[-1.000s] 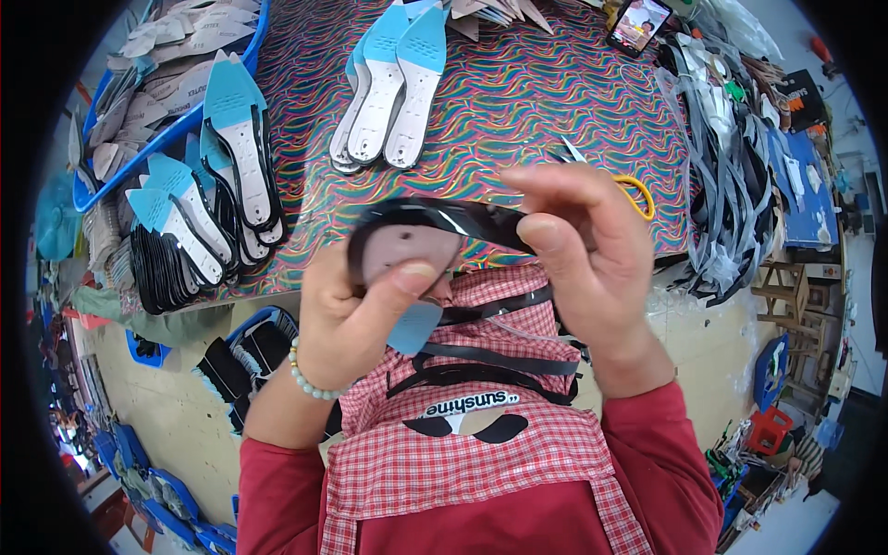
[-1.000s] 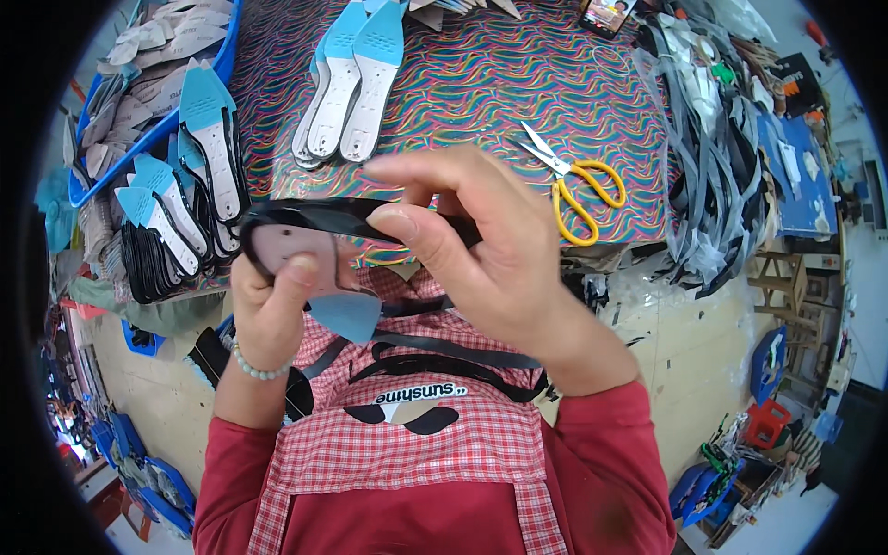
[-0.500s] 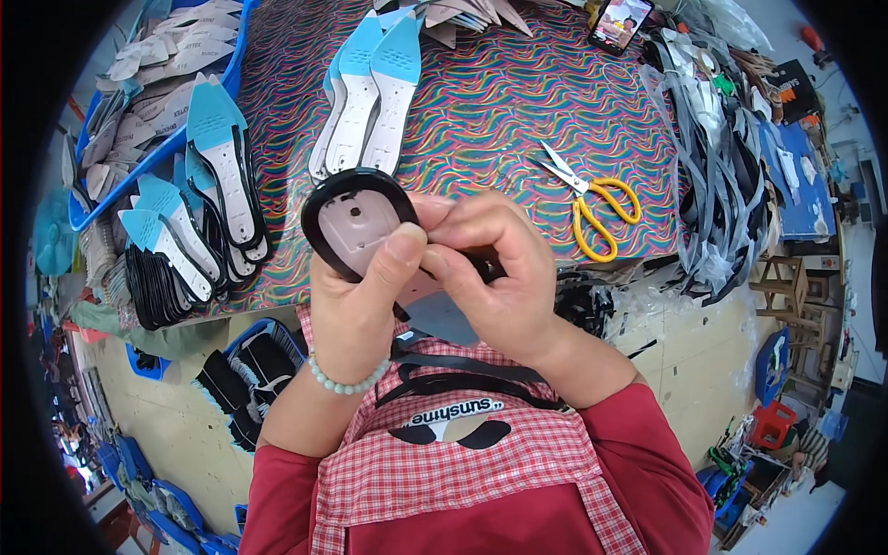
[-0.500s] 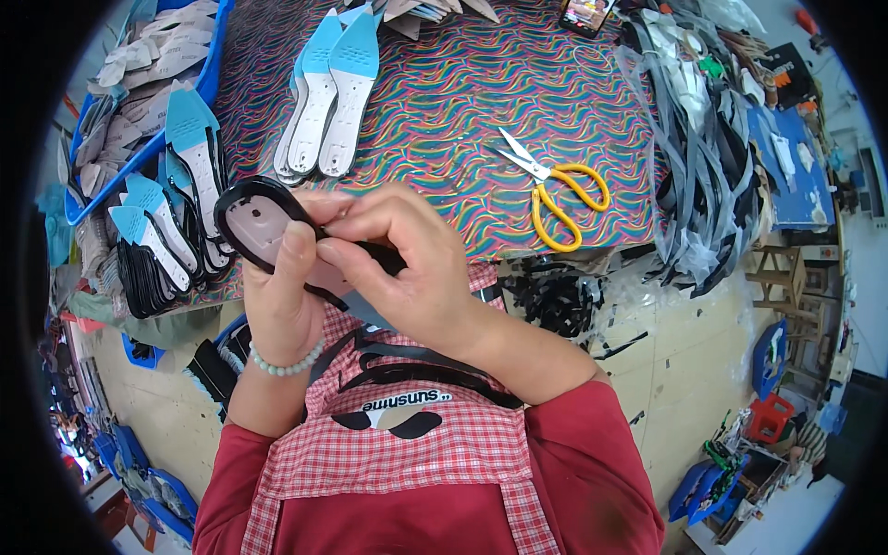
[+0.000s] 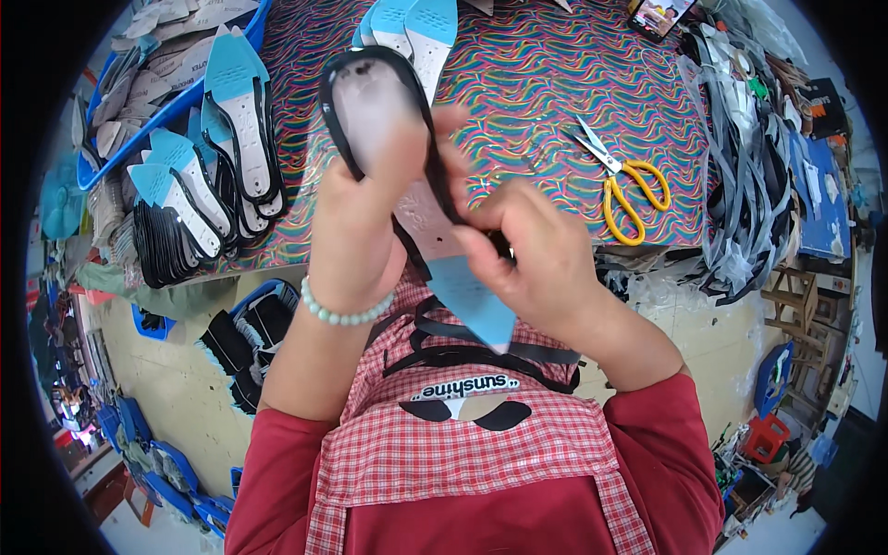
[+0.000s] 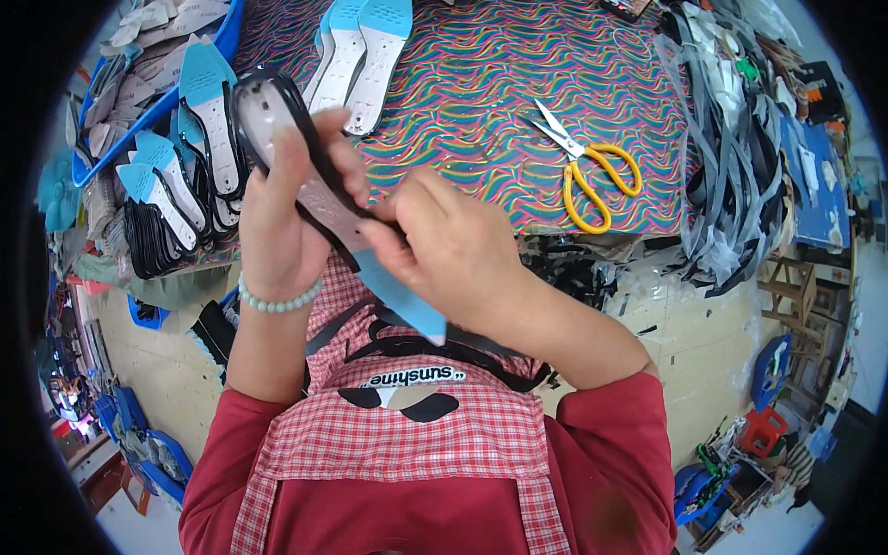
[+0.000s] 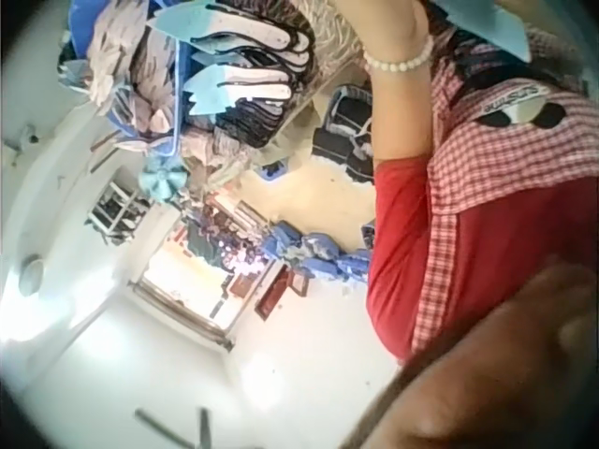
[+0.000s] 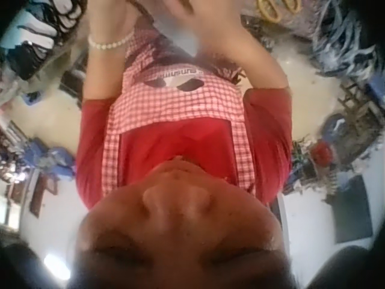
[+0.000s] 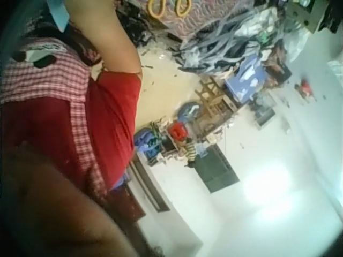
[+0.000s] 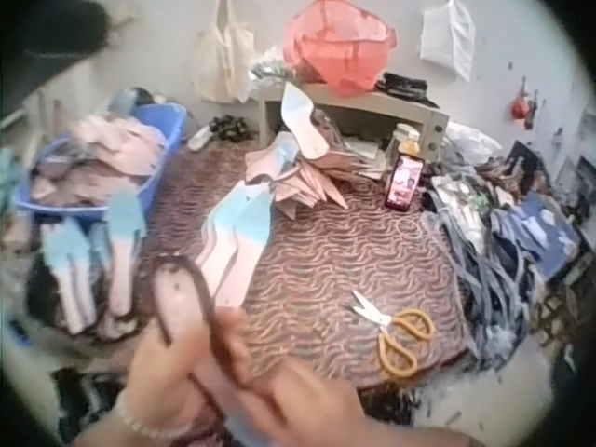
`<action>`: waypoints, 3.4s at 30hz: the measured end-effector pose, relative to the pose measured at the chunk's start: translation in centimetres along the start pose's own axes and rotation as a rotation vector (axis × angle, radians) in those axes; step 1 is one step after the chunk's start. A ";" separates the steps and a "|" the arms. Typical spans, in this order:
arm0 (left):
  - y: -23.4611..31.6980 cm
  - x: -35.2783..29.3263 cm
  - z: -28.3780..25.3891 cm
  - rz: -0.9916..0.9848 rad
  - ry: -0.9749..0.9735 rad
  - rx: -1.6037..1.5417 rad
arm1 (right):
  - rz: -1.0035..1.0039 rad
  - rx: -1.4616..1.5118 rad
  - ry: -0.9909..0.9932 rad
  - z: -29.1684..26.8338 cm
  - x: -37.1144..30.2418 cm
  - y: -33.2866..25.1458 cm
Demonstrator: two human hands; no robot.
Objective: The person assembles slipper soles by attaching black elastic straps to the sides of light blue and white insoles. They pick up a sole, wrap the strap around the edges, and secure it in place, repeating this process for multiple units on a cluttered workbench.
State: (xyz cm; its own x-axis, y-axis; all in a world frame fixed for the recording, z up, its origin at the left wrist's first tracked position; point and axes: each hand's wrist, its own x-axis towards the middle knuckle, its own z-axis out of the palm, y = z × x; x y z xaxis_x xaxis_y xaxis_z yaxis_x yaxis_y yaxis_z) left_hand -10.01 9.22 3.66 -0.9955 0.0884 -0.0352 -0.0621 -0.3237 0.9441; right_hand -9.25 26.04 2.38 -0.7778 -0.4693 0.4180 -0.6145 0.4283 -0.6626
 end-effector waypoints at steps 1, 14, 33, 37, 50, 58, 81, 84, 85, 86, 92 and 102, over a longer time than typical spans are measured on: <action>-0.2 -0.2 0.3 0.078 -0.026 0.094 | 0.000 0.094 0.005 -0.1 0.1 0.8; -2.2 -1.7 0.0 0.139 0.110 0.154 | 0.509 0.429 -0.073 2.9 -4.0 1.5; -2.0 -1.7 -6.6 0.039 -0.471 0.330 | 0.134 0.492 -0.092 5.1 -0.9 0.8; -1.2 -1.9 -9.1 -0.335 -0.261 0.209 | 0.327 0.221 -0.254 5.8 -3.3 0.4; 4.0 1.2 -7.8 -0.119 -0.041 -1.113 | 0.658 -0.502 0.003 -8.9 -7.1 12.7; 1.0 2.7 -4.4 -0.220 0.174 -0.376 | 0.786 0.122 0.135 -8.2 -7.4 13.5; -2.6 4.0 -4.1 -0.393 -0.296 -0.789 | 0.575 0.158 -0.351 -3.3 -4.7 3.7; -3.3 3.9 -2.5 -0.467 -0.279 -0.839 | 0.415 0.134 -0.215 -2.6 -4.8 5.0; -3.4 3.7 -2.3 -0.489 -0.237 -0.815 | 0.409 0.130 -0.196 -2.4 -4.4 4.9; -3.4 3.7 -2.2 -0.496 -0.238 -0.823 | 0.404 0.126 -0.177 -2.3 -4.0 4.7; -4.0 4.0 -2.3 -0.490 -0.164 -0.630 | 0.361 0.013 -0.104 -2.2 -5.5 5.5; -4.0 1.5 -1.3 -0.224 -0.216 -0.023 | 0.372 -0.259 0.192 -5.6 -5.9 7.1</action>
State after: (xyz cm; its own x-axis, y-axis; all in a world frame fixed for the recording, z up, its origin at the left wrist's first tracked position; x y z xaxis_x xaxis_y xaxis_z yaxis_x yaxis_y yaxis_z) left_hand -11.36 9.45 -0.63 -0.9187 0.3569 -0.1689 -0.2823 -0.2945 0.9130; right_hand -9.81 36.15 -1.33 -0.9461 -0.1074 0.3057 -0.2839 0.7292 -0.6226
